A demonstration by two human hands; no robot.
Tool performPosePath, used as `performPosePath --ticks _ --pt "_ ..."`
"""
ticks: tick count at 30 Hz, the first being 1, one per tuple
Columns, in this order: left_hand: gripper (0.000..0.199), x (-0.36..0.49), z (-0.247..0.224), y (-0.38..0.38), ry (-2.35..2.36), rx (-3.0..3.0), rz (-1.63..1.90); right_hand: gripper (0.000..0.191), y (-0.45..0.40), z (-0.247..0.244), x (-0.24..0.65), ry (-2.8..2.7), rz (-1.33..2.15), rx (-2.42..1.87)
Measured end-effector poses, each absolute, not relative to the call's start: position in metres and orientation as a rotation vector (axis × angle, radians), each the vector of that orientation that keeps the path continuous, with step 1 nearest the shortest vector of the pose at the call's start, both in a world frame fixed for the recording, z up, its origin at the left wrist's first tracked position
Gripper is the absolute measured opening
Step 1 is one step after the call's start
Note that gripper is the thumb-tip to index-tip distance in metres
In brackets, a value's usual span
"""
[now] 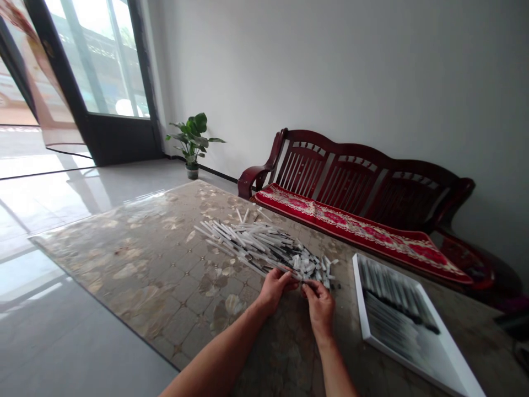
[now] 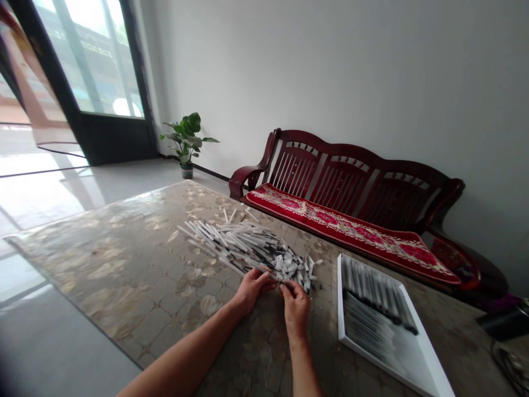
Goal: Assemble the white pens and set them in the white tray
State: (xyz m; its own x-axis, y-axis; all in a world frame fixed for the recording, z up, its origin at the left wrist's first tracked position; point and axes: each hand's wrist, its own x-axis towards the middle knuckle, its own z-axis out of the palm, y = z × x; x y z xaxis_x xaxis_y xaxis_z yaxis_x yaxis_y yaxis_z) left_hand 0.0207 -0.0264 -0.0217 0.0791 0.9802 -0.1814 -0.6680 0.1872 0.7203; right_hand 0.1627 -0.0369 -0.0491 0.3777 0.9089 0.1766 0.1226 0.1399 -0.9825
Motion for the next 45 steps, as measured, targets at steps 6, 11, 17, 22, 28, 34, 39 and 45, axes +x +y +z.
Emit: performPosePath --ticks 6,11,17,22,28,34,39,45 --pt "0.039 0.02 -0.023 -0.023 0.72 0.448 1.306 0.042 -0.038 -0.05 0.166 -1.03 0.711 -1.38" --pt "0.04 0.02 -0.019 -0.025 0.729 0.493 1.276 0.035 -0.039 -0.046 0.164 -1.097 0.712 -1.386" --pt "0.04 0.021 -0.016 -0.027 0.78 0.591 1.223 0.033 -0.039 -0.047 0.163 -1.077 0.673 -1.387" --pt "0.039 0.026 -0.019 -0.023 0.793 0.613 1.239 0.03 -0.041 -0.045 0.163 -1.122 0.609 -1.408" --pt "0.037 0.028 -0.02 -0.018 0.83 0.6 1.254 0.029 -0.039 -0.039 0.162 -1.145 0.648 -1.41" --pt "0.041 0.026 -0.019 -0.016 0.784 0.553 1.299 0.038 -0.033 -0.036 0.158 -1.111 0.734 -1.453" --pt "0.043 0.027 -0.016 -0.017 0.79 0.577 1.293 0.046 -0.033 -0.04 0.16 -1.151 0.629 -1.525" --pt "0.04 0.029 -0.01 -0.024 0.769 0.683 1.281 0.052 -0.04 -0.037 0.156 -1.285 0.448 -1.63"
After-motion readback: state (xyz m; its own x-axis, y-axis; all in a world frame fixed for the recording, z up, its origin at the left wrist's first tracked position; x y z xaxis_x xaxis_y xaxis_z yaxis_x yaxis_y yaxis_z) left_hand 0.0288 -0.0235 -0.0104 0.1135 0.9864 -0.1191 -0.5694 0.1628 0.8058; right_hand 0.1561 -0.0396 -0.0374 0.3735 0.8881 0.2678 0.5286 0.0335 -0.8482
